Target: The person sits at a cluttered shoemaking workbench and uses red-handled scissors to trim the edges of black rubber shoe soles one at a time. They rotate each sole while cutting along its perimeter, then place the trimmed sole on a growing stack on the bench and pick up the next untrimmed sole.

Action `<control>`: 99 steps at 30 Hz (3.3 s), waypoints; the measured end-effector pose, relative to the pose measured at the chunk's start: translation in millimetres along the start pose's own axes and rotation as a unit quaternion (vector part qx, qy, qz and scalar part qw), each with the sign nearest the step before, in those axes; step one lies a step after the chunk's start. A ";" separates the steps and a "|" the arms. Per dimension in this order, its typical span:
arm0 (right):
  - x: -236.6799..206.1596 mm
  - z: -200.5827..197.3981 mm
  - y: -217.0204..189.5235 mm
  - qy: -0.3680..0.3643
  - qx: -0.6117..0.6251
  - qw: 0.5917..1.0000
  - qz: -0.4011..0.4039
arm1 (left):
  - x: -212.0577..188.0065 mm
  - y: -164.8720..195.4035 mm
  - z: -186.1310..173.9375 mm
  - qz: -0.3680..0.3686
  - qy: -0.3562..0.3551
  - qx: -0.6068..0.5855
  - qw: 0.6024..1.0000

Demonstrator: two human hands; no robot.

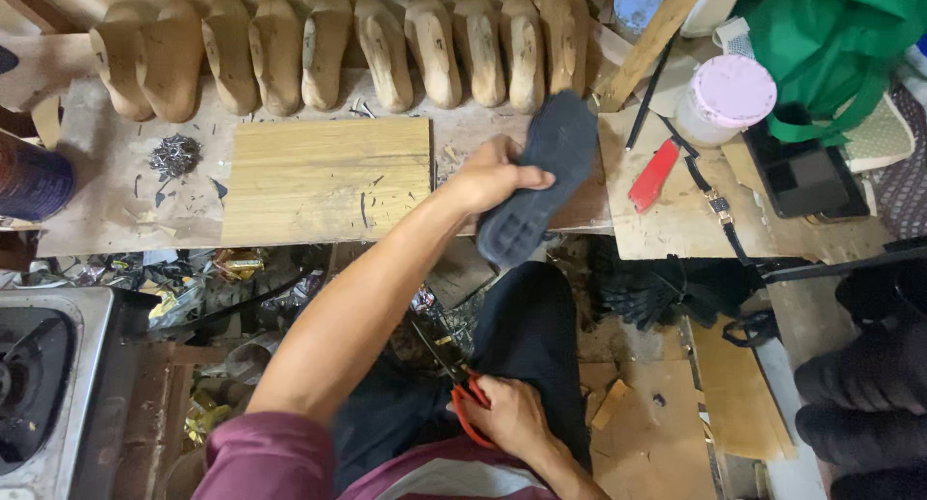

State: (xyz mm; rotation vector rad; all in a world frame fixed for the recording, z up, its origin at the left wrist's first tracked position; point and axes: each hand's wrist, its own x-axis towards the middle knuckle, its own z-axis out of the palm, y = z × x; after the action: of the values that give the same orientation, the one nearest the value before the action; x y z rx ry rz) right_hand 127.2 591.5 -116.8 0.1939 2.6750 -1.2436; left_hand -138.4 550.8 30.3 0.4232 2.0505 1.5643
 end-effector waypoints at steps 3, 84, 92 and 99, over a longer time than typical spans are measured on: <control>-4.4 5.2 7.3 0.010 0.043 0.999 0.001 | -22.3 -19.4 -20.3 0.110 0.030 -0.095 0.989; -383.8 -164.5 168.1 0.701 0.490 0.518 0.028 | -64.6 -119.0 20.7 0.082 0.025 -0.242 0.967; -366.8 -221.3 193.8 0.521 0.561 0.635 -0.102 | -75.4 -125.6 7.4 0.265 0.040 0.007 0.963; -336.7 -269.3 226.0 0.482 0.620 0.617 -0.046 | -79.2 -141.8 16.1 0.261 0.023 -0.025 0.965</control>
State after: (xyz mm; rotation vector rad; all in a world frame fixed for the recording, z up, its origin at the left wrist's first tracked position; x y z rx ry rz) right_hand 469.2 929.3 -39.9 1.1611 1.5502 -3.5534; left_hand -55.5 480.7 -91.6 0.9787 2.0301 1.9298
